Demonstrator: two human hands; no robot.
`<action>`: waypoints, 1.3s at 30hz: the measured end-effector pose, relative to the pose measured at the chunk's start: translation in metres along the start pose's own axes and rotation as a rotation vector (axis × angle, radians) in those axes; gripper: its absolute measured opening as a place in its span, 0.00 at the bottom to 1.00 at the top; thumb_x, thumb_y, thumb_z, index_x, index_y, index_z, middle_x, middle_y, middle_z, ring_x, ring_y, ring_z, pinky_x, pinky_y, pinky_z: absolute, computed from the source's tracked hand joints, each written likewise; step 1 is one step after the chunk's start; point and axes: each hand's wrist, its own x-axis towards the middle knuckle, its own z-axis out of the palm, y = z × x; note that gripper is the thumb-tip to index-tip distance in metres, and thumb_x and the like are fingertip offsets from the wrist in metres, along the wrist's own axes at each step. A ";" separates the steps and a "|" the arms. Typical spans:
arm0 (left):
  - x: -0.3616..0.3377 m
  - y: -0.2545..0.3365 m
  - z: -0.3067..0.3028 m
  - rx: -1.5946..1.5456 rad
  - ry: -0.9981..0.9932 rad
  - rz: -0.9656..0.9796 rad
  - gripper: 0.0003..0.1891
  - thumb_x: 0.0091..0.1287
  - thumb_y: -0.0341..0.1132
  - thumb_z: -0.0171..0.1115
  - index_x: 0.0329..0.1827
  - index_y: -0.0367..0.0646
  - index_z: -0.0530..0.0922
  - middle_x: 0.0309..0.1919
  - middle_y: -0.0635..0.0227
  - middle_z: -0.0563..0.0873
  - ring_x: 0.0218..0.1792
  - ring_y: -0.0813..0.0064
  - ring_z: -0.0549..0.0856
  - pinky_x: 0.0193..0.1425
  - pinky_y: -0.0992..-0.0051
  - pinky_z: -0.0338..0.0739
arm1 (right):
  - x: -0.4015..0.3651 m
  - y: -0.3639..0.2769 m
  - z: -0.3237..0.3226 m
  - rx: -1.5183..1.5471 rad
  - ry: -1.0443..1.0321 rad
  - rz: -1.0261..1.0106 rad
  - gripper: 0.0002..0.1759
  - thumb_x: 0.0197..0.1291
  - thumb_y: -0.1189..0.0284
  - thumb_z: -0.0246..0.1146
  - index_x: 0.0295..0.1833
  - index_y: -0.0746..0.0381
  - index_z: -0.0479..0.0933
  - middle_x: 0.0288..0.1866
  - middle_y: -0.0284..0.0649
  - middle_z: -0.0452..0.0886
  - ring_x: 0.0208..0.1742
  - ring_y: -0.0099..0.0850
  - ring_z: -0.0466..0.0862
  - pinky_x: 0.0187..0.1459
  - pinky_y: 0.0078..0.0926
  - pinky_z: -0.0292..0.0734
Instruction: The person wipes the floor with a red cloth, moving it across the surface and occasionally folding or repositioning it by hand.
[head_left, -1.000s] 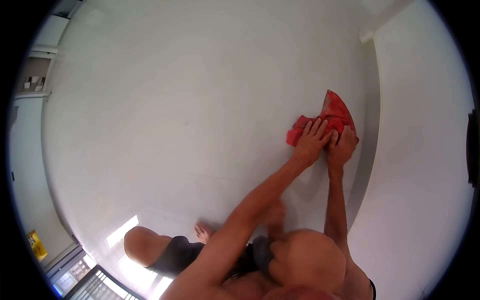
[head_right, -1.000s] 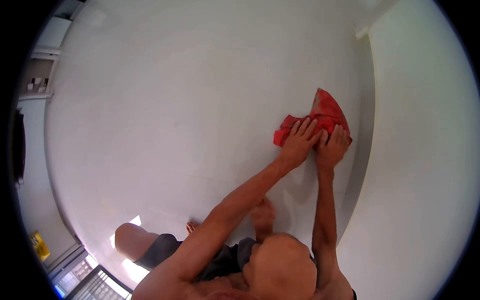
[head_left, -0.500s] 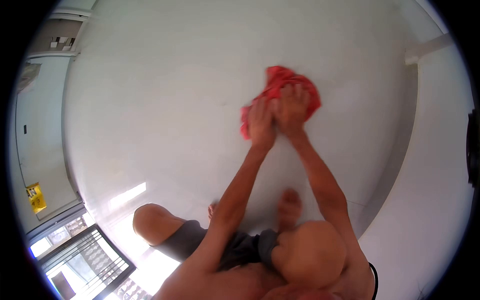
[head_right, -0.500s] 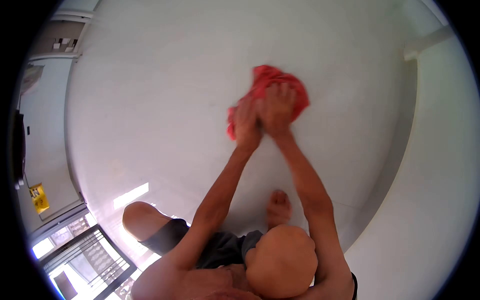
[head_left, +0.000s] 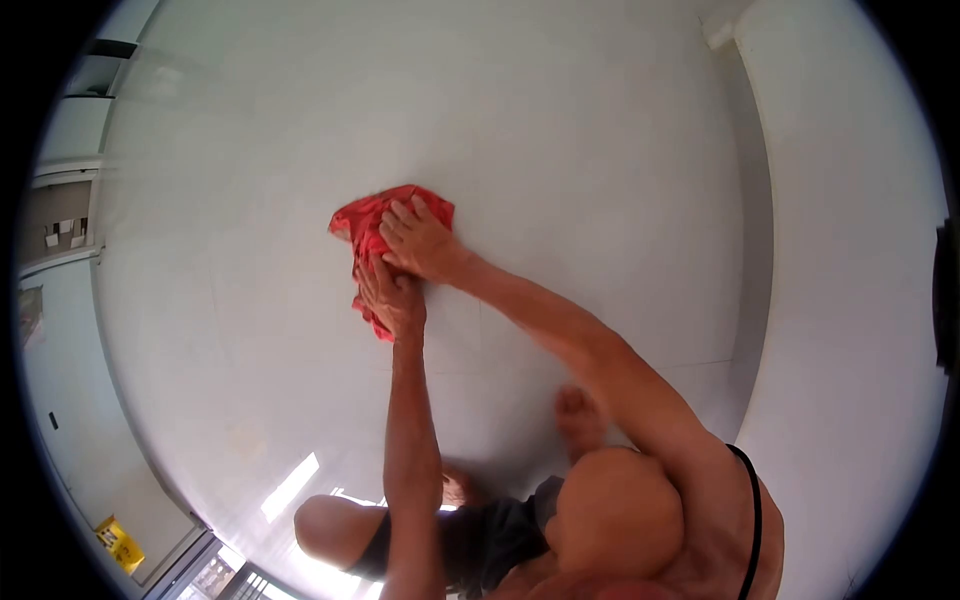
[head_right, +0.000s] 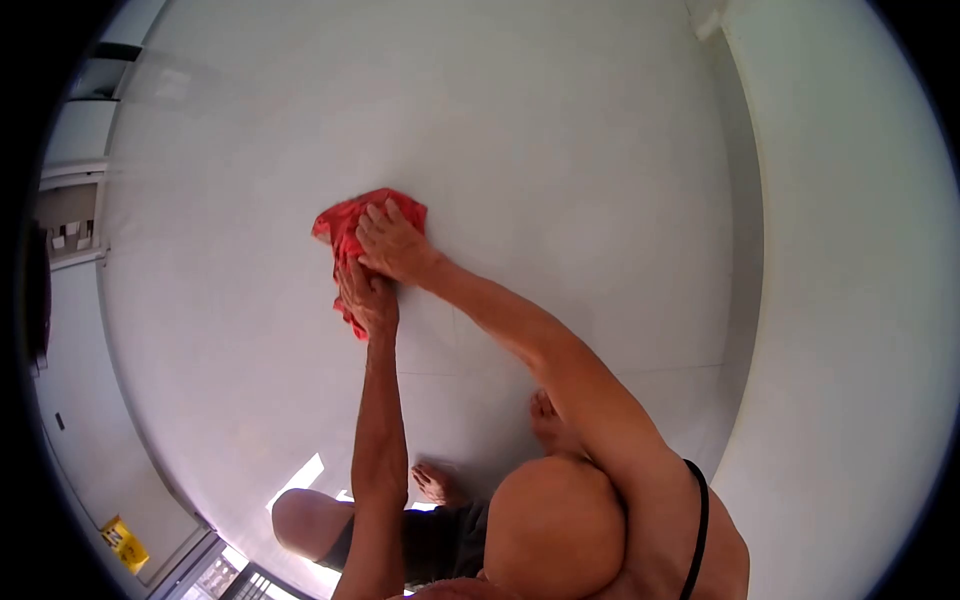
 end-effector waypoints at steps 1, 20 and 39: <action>-0.009 0.009 -0.019 -0.015 -0.019 0.019 0.33 0.71 0.31 0.57 0.81 0.35 0.73 0.78 0.36 0.73 0.79 0.32 0.69 0.83 0.39 0.61 | -0.007 -0.010 -0.017 -0.014 0.004 0.013 0.33 0.74 0.47 0.62 0.67 0.64 0.83 0.69 0.48 0.84 0.77 0.50 0.75 0.78 0.64 0.63; -0.134 0.016 -0.052 -0.501 -0.341 0.490 0.29 0.70 0.34 0.65 0.76 0.41 0.78 0.79 0.39 0.73 0.80 0.36 0.69 0.86 0.40 0.58 | -0.186 -0.134 -0.102 -0.273 0.024 0.595 0.28 0.72 0.63 0.65 0.71 0.69 0.77 0.72 0.54 0.81 0.78 0.55 0.74 0.80 0.63 0.60; -0.168 -0.176 0.058 -0.535 -0.327 0.625 0.30 0.70 0.32 0.62 0.78 0.47 0.77 0.79 0.45 0.74 0.82 0.41 0.68 0.87 0.41 0.55 | -0.244 -0.213 0.140 -0.536 0.149 0.851 0.23 0.75 0.57 0.63 0.64 0.61 0.85 0.65 0.42 0.89 0.67 0.52 0.83 0.66 0.58 0.74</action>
